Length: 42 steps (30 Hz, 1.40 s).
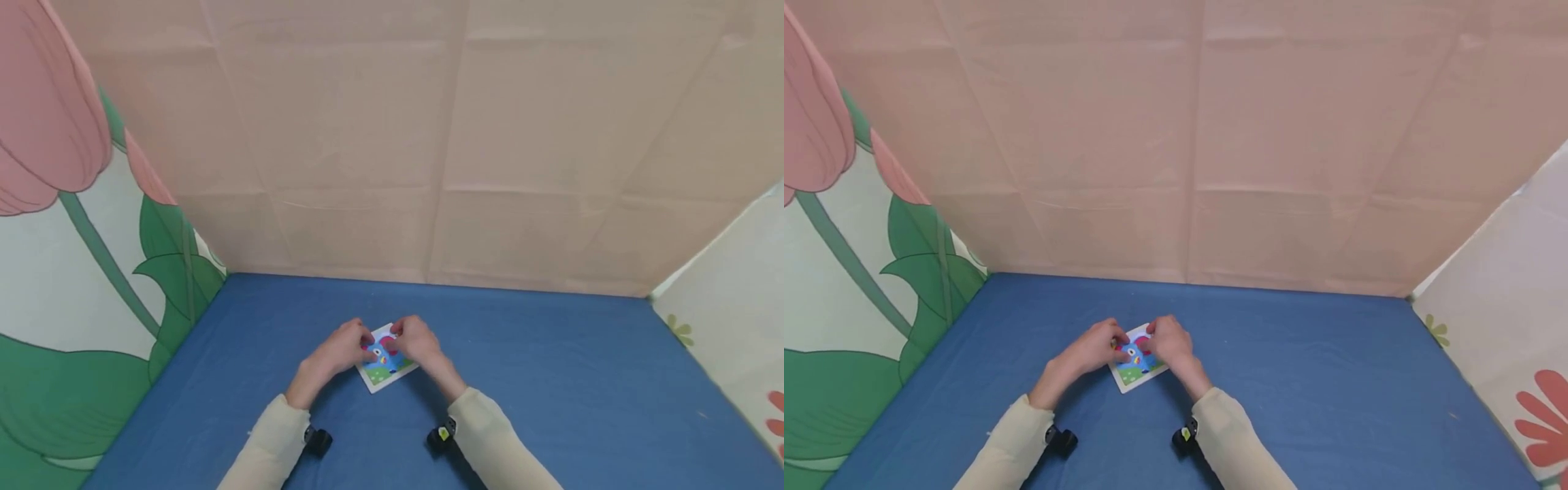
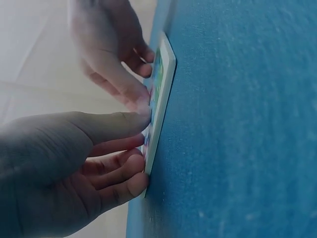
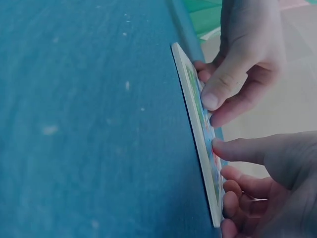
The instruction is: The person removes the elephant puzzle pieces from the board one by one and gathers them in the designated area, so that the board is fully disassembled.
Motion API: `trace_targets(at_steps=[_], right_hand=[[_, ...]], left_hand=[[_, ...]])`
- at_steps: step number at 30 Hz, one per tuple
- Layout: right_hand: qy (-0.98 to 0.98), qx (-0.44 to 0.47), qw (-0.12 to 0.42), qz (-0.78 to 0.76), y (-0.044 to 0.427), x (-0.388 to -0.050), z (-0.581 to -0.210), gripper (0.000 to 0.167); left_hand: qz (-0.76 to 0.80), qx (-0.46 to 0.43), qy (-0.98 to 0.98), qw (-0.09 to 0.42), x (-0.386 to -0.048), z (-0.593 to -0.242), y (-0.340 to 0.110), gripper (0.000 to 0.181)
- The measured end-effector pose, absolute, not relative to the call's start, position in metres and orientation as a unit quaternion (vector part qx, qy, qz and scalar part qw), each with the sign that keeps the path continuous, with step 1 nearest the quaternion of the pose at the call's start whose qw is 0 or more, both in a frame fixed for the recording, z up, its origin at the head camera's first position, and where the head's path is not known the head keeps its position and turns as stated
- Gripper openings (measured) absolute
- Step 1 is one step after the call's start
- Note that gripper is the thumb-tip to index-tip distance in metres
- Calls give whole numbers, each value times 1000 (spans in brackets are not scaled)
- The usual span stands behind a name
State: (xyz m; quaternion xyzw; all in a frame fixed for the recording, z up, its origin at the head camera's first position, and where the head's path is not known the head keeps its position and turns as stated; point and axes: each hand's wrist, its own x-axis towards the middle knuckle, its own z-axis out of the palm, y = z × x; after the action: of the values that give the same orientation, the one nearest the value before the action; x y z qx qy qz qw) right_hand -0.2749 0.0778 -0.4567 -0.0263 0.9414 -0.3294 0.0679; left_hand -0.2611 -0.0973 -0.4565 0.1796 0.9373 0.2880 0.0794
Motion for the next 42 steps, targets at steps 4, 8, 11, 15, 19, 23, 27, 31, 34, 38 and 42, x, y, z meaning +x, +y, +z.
trace_targets(at_steps=[4,8,11,15,19,23,27,31,34,38,42], right_hand=[[949,-33,52,-311,77,-271,-454,32],[946,-42,52,-318,76,-271,-453,31],[936,-43,65,-343,78,-274,-455,32],[925,-28,87,-370,80,-279,-457,33],[917,-20,102,-385,82,-283,-457,33],[910,-29,102,-400,83,-283,-458,32],[908,-67,95,-403,88,-282,-459,37],[901,-122,97,-405,95,-282,-459,43],[897,-151,106,-401,98,-282,-459,36],[898,-164,106,-394,100,-281,-460,29],[899,-164,100,-393,101,-280,-460,28]], left_hand=[[296,185,933,87,-260,-454,-99,30],[304,184,930,94,-259,-451,-99,31],[299,188,931,90,-258,-450,-97,33],[291,194,933,86,-259,-452,-95,34],[291,193,933,86,-260,-453,-94,35],[288,195,934,86,-259,-453,-96,36],[274,189,939,84,-257,-452,-98,38],[237,178,953,70,-255,-451,-98,43],[210,170,961,60,-254,-451,-98,45],[200,163,964,59,-255,-453,-96,47],[201,160,965,59,-256,-454,-95,47]])
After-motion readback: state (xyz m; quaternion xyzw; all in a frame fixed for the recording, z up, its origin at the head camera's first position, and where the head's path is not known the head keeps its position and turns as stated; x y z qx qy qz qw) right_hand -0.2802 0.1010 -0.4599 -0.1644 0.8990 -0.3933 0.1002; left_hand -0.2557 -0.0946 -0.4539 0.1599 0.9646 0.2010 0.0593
